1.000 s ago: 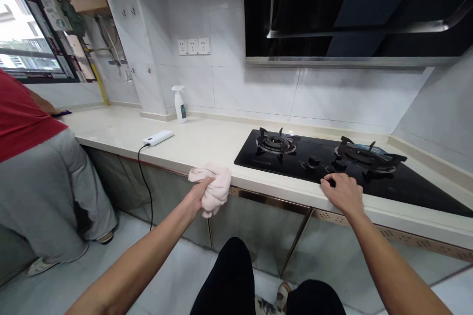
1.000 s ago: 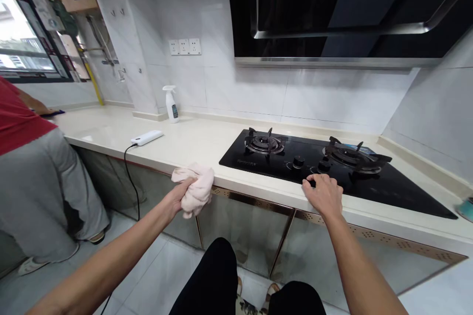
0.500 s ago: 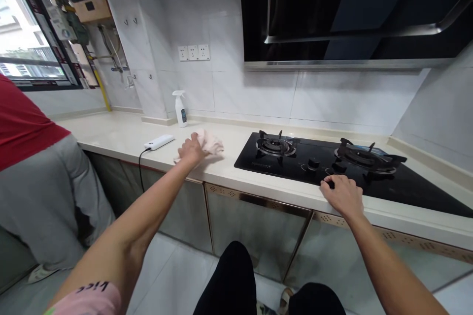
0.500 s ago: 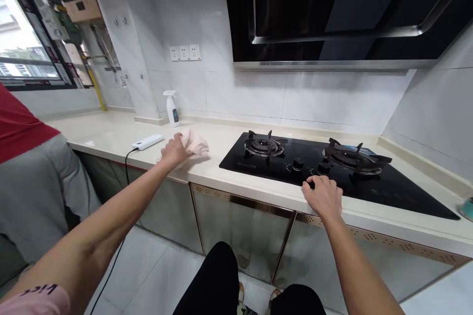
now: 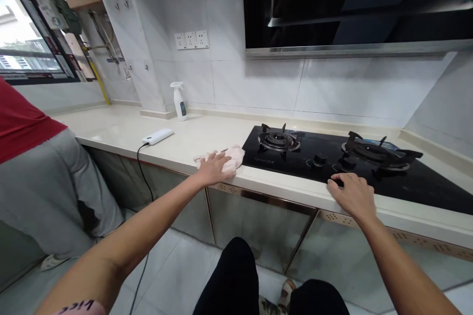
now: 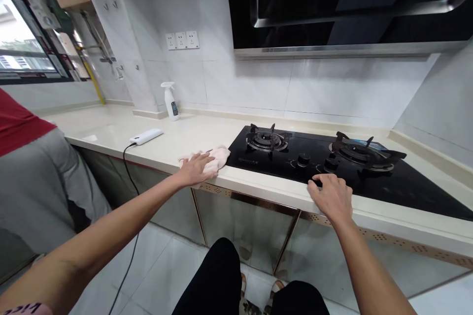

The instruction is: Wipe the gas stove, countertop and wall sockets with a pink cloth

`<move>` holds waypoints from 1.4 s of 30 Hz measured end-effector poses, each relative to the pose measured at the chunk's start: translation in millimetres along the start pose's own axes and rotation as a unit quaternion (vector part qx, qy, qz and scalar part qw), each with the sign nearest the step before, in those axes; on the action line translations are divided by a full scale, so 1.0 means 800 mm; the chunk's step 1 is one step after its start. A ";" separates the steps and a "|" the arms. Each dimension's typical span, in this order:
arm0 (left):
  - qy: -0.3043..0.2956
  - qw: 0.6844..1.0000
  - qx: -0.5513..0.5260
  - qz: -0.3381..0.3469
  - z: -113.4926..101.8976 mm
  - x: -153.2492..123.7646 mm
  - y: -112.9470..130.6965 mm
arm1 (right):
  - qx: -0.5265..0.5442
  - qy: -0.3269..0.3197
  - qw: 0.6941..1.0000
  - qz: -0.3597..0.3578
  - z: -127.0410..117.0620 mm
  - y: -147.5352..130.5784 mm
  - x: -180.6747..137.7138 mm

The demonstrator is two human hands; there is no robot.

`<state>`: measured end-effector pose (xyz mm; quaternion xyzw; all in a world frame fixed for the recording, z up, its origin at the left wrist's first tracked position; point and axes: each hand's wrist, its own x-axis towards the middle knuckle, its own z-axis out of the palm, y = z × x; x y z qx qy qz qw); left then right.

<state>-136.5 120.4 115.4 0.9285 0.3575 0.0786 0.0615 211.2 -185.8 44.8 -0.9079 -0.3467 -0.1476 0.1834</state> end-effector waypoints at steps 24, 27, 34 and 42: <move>-0.004 0.995 -0.008 -0.095 0.048 0.382 0.043 | -0.021 0.050 0.997 -0.057 0.007 0.005 -0.008; -0.018 0.997 -0.010 -0.075 0.048 0.407 0.049 | -0.013 0.049 0.997 -0.057 0.005 0.004 -0.007; -0.047 0.999 0.018 0.020 0.035 0.341 0.047 | -0.027 0.033 0.999 -0.027 -0.001 0.000 -0.006; -0.064 0.979 0.008 0.191 0.018 0.116 0.019 | -0.036 0.015 0.999 -0.002 -0.002 -0.003 -0.006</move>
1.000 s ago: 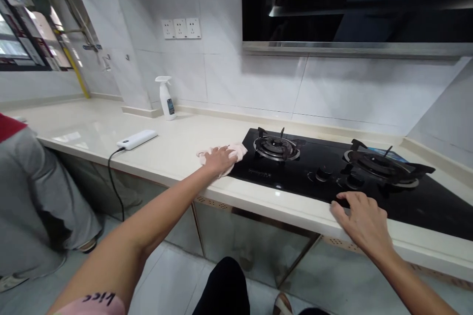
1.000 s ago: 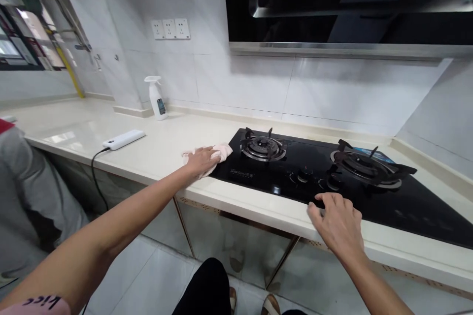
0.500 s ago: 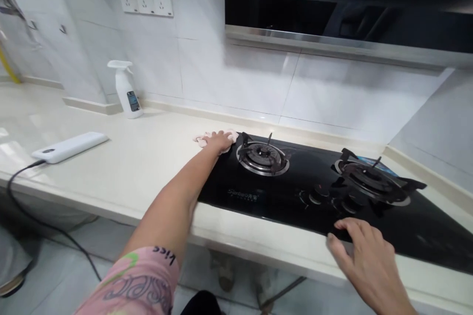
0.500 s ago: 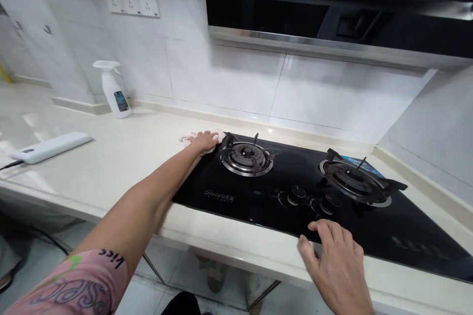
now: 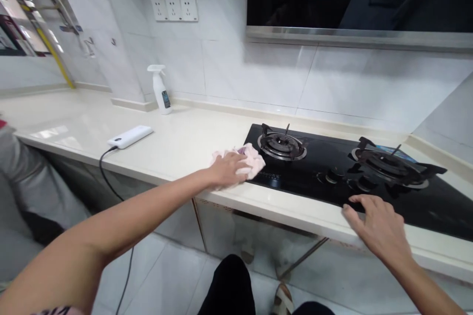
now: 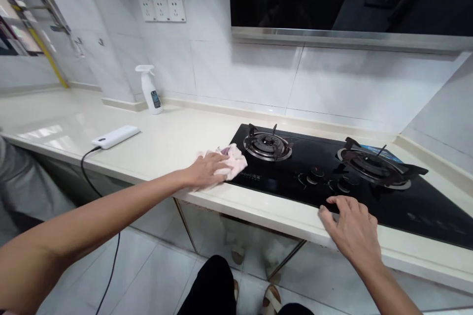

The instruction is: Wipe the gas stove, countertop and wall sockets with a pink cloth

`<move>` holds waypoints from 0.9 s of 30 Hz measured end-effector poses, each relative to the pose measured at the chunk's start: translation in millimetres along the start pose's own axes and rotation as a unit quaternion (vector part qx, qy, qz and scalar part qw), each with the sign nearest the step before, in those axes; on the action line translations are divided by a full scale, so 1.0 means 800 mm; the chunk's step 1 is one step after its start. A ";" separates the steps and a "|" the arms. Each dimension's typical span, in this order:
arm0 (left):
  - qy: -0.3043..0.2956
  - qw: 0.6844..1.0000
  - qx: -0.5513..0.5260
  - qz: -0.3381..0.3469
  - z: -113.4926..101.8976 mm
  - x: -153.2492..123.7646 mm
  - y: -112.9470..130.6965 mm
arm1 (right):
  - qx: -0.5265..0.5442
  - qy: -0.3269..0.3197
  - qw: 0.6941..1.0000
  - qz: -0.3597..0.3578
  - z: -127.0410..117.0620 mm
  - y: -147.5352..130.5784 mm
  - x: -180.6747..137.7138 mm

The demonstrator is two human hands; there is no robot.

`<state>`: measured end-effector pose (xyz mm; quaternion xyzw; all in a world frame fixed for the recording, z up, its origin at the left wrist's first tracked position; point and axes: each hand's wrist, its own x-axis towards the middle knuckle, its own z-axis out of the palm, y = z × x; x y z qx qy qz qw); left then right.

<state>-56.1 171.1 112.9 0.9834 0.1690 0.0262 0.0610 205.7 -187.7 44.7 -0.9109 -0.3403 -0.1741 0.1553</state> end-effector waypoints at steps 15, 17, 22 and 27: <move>0.062 0.969 -0.003 -0.240 -0.021 -0.008 -0.063 | -0.001 -0.007 1.000 -0.005 0.002 0.005 0.002; 0.064 0.973 0.002 -0.221 -0.009 -0.024 -0.038 | -0.001 -0.008 1.000 -0.002 0.003 0.007 0.002; 0.145 0.980 0.003 -0.135 0.025 -0.092 0.029 | 0.002 -0.007 1.000 -0.005 0.008 0.013 0.003; 0.208 0.977 -0.011 -0.039 0.059 -0.100 0.097 | -0.010 -0.007 1.000 -0.001 0.009 0.013 0.004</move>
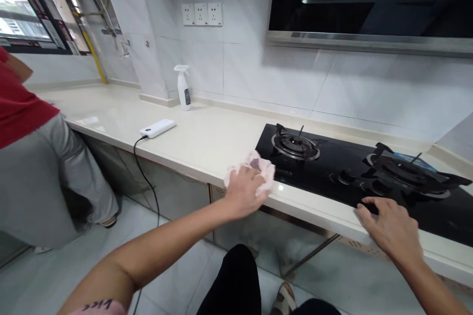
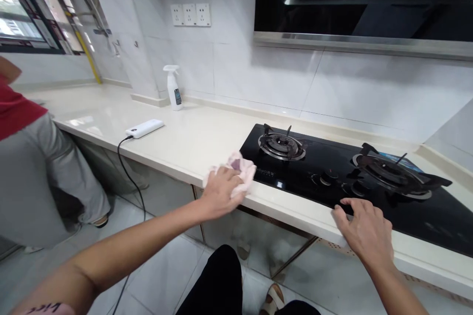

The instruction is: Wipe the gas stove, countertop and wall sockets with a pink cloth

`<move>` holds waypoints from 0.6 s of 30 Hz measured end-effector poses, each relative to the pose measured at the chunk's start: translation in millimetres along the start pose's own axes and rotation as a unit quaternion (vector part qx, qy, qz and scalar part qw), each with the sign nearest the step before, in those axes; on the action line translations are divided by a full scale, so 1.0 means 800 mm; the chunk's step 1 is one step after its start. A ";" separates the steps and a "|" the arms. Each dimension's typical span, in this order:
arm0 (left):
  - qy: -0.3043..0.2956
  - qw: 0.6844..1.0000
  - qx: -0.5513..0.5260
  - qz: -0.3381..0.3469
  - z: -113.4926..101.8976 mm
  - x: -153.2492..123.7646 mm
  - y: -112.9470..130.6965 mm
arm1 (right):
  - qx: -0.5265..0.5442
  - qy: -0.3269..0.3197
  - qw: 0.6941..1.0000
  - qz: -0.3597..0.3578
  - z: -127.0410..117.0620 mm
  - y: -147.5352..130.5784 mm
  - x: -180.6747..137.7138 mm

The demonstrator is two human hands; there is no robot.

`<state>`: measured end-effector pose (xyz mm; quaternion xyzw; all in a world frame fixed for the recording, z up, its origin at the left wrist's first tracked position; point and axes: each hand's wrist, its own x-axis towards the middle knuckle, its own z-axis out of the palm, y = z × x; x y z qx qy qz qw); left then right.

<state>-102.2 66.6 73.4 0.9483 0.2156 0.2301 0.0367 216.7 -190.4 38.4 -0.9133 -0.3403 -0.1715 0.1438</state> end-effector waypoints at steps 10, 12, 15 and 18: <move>-0.090 0.985 -0.106 0.106 0.038 0.074 0.083 | 0.008 -0.011 1.000 0.005 -0.001 0.003 0.000; -0.104 0.983 -0.116 0.094 0.028 0.073 0.071 | 0.008 -0.010 1.000 0.007 -0.001 0.004 0.001; -0.071 0.990 -0.093 0.084 0.020 0.053 0.054 | 0.010 -0.010 1.000 -0.001 -0.001 0.006 0.002; -0.009 0.996 -0.054 0.071 0.016 0.025 0.033 | 0.016 -0.006 1.000 -0.005 0.000 0.008 0.002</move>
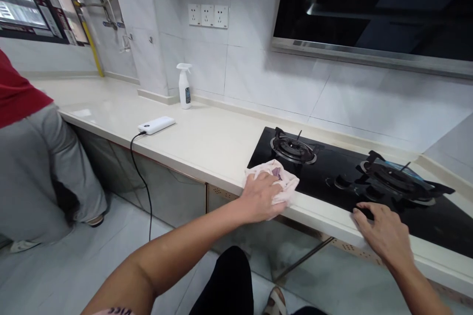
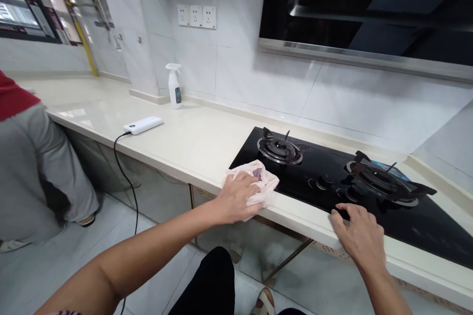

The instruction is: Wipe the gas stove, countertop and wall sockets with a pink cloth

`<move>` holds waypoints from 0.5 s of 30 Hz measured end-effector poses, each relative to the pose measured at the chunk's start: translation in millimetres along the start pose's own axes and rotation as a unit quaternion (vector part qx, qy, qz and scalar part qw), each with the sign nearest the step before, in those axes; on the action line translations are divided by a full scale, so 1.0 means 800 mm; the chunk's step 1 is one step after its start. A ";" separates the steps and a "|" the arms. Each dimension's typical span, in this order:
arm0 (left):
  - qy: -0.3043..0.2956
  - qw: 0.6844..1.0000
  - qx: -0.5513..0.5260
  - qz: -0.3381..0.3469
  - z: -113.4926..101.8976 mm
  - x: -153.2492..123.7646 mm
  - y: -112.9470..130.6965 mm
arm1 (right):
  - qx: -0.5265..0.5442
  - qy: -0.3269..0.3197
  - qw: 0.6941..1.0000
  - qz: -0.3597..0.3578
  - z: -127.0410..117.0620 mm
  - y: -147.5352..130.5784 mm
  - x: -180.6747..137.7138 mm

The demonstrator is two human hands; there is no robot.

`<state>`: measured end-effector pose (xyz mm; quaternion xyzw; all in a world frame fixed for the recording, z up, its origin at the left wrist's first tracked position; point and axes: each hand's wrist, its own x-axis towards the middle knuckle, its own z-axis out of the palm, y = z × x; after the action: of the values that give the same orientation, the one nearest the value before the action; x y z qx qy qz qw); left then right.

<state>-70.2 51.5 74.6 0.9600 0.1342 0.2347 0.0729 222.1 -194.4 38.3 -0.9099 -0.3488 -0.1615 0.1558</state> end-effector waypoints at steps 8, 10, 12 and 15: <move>0.051 0.960 0.114 -0.249 -0.066 -0.076 -0.148 | -0.005 0.003 1.000 -0.009 -0.003 -0.003 -0.006; 0.079 0.938 0.144 -0.304 -0.080 -0.090 -0.179 | -0.005 0.004 1.000 -0.007 -0.003 -0.006 -0.007; 0.113 0.922 0.169 -0.329 -0.085 -0.097 -0.193 | 0.000 0.014 1.000 -0.009 -0.003 -0.010 -0.010; 0.152 0.899 0.193 -0.363 -0.076 -0.093 -0.182 | 0.008 0.044 0.999 -0.016 -0.001 -0.017 -0.013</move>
<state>-195.1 173.3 66.2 0.7925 0.5258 0.3041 -0.0546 205.7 -190.9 36.9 -0.8949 -0.3574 -0.2010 0.1759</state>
